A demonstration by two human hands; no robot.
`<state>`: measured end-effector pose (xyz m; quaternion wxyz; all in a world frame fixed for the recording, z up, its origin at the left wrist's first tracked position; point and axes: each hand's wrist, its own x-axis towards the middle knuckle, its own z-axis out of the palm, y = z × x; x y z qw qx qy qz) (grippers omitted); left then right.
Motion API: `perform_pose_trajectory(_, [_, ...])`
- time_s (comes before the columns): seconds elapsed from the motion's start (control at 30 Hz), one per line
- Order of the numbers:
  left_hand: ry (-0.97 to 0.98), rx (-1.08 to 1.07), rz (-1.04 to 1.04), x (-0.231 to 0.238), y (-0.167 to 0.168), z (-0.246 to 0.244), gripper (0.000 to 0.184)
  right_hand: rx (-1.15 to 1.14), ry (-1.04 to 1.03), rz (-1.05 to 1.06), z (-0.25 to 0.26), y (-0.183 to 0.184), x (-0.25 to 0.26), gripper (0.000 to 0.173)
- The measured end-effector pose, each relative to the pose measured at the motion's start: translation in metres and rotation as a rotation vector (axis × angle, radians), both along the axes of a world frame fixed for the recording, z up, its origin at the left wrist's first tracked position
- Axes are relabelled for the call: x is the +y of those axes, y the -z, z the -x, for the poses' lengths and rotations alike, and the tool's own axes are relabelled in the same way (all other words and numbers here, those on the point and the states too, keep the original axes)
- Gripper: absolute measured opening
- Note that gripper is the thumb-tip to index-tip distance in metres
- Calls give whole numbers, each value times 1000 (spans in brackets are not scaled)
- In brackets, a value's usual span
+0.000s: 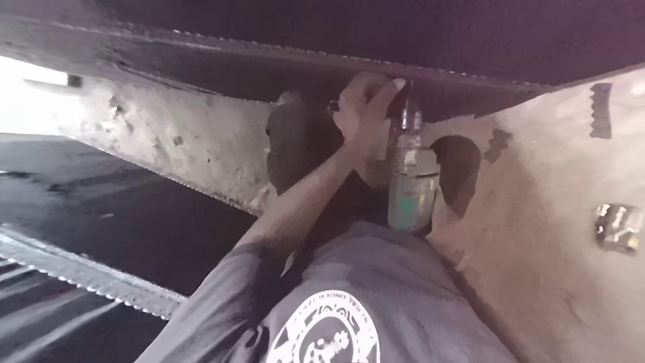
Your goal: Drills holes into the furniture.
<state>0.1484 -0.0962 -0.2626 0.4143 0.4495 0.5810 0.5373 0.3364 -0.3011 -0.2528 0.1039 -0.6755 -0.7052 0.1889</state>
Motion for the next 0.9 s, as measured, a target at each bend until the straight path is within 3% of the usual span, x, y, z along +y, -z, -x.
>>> perform_pose_trajectory(0.17, [-45,227,100,10,17,-9,33,-11,-59,64,1,-9,6,59])
perform_pose_trajectory(0.23, [-60,180,162,9,13,-8,41,18,-19,206,4,-25,12,67])
perform_pose_trajectory(0.4, [-28,52,230,11,5,-6,41,53,-48,90,-4,-4,4,81])
perform_pose_trajectory(0.47, [-36,175,213,12,2,-8,44,12,-49,64,-5,2,1,81])
perform_pose_trajectory(0.6, [-35,593,67,6,-8,-18,44,-42,27,464,6,-36,25,58])
perform_pose_trajectory(0.67, [-34,768,5,5,-10,-15,45,-7,-24,259,8,-43,23,51])
perform_pose_trajectory(0.73, [-41,859,-18,9,-8,-8,49,-26,-75,-3,1,-17,10,56])
perform_pose_trajectory(0.9, [-130,874,-244,10,1,-9,43,-27,-103,-166,-11,20,-9,62])
